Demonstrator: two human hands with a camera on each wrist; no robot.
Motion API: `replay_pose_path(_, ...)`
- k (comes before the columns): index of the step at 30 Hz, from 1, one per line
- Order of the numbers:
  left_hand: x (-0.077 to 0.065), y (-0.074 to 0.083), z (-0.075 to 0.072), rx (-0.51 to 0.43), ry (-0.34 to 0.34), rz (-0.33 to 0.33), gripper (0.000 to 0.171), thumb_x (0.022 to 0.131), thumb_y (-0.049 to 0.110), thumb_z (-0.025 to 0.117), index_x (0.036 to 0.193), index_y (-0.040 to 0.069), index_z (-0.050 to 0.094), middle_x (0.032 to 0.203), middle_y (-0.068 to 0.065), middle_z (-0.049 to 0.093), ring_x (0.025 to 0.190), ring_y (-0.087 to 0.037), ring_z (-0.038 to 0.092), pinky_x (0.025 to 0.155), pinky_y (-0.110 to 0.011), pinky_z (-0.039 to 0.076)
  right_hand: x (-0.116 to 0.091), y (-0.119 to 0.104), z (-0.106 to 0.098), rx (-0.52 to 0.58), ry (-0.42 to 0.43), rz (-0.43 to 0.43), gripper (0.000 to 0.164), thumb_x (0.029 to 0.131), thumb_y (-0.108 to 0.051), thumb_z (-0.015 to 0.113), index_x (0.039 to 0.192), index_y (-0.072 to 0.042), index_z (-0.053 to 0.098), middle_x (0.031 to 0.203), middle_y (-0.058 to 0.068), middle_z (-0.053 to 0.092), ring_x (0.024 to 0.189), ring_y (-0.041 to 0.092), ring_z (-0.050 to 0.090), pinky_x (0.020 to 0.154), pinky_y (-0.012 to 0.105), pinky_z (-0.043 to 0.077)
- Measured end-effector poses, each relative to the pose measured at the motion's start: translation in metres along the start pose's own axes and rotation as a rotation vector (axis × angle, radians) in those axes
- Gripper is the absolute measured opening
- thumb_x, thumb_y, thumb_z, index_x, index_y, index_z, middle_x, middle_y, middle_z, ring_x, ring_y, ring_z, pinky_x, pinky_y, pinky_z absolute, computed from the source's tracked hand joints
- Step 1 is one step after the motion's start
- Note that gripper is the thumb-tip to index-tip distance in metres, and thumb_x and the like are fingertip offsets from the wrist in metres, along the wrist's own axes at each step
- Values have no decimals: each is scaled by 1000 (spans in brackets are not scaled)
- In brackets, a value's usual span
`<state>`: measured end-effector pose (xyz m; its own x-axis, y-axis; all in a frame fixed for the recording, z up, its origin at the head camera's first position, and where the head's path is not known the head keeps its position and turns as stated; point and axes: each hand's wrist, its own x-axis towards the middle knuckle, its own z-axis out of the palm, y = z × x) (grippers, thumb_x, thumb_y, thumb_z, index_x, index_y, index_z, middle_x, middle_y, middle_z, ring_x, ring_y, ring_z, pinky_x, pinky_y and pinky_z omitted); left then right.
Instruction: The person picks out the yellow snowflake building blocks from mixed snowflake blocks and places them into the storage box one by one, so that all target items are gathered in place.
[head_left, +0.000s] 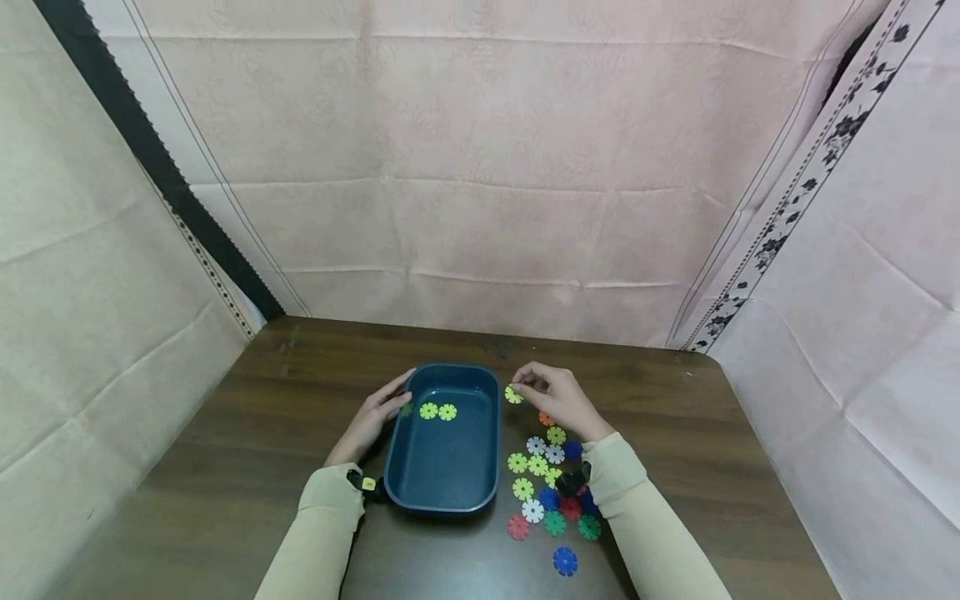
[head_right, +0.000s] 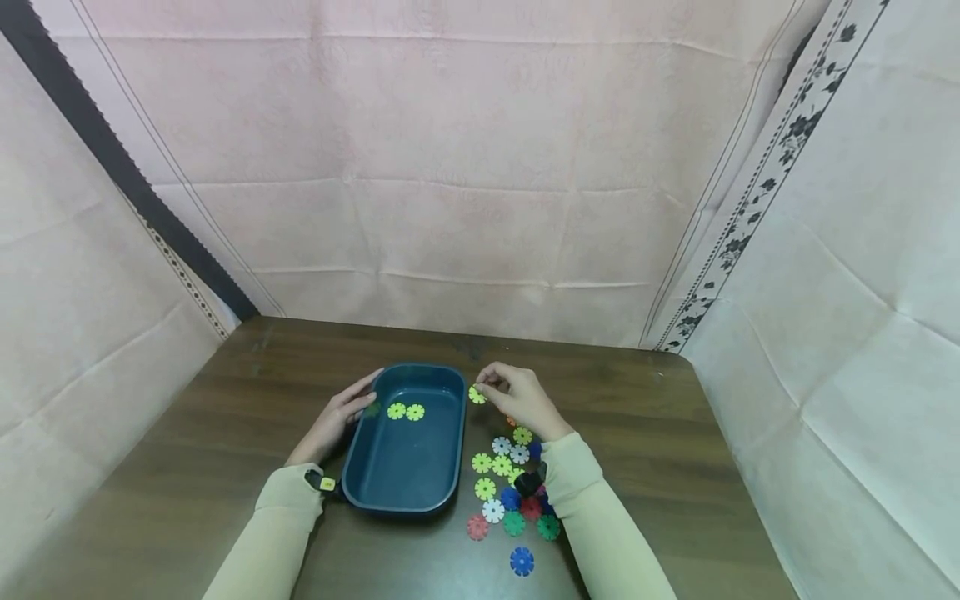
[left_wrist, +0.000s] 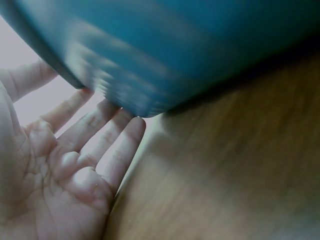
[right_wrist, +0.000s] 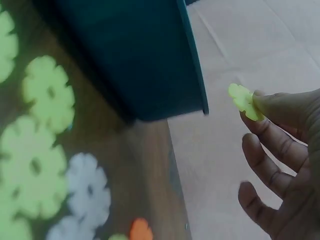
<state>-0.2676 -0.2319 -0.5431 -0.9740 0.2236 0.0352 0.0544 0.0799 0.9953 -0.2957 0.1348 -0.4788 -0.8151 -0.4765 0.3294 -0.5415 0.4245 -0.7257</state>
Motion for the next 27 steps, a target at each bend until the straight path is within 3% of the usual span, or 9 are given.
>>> replay_pose_path(6, -1, 0, 0, -6, 4, -3, 49, 103, 35, 57, 151, 35, 46, 158, 4, 39, 144, -23, 35, 114, -55, 28, 26, -15, 16, -38, -103, -63, 6, 99, -23, 68, 104, -22, 70, 95, -11, 69, 86, 8, 64, 76, 32, 54)
replay_pose_path(12, -2, 2, 2, -2, 3, 12, 51, 103, 34, 57, 152, 32, 45, 158, 4, 39, 144, -22, 35, 114, -53, 29, 52, -22, 36, -142, -302, -153, 14, 100, -17, 64, 112, -14, 71, 102, -8, 71, 91, 3, 65, 80, 24, 54)
replay_pose_path(16, -1, 3, 2, 4, 7, 13, 49, 105, 30, 54, 153, 31, 44, 158, 4, 39, 144, -22, 36, 114, -54, 29, 66, -26, 45, -245, -428, -194, 16, 101, -12, 62, 113, -9, 72, 102, -3, 72, 83, 4, 65, 73, 21, 54)
replay_pose_path(22, -2, 5, 1, 1, -7, 16, 50, 106, 28, 52, 155, 28, 41, 160, 1, 36, 146, -25, 33, 114, -56, 27, 78, -34, 55, -425, -557, -196, 17, 100, -9, 61, 112, -8, 73, 102, 1, 72, 78, 6, 62, 74, 20, 52)
replay_pose_path(27, -2, 5, 1, -3, -6, 18, 49, 106, 26, 52, 154, 28, 42, 160, 1, 36, 146, -24, 34, 114, -55, 28, 78, -34, 61, -505, -596, -169, 16, 100, -8, 62, 110, -9, 74, 96, -3, 69, 74, 7, 60, 70, 19, 51)
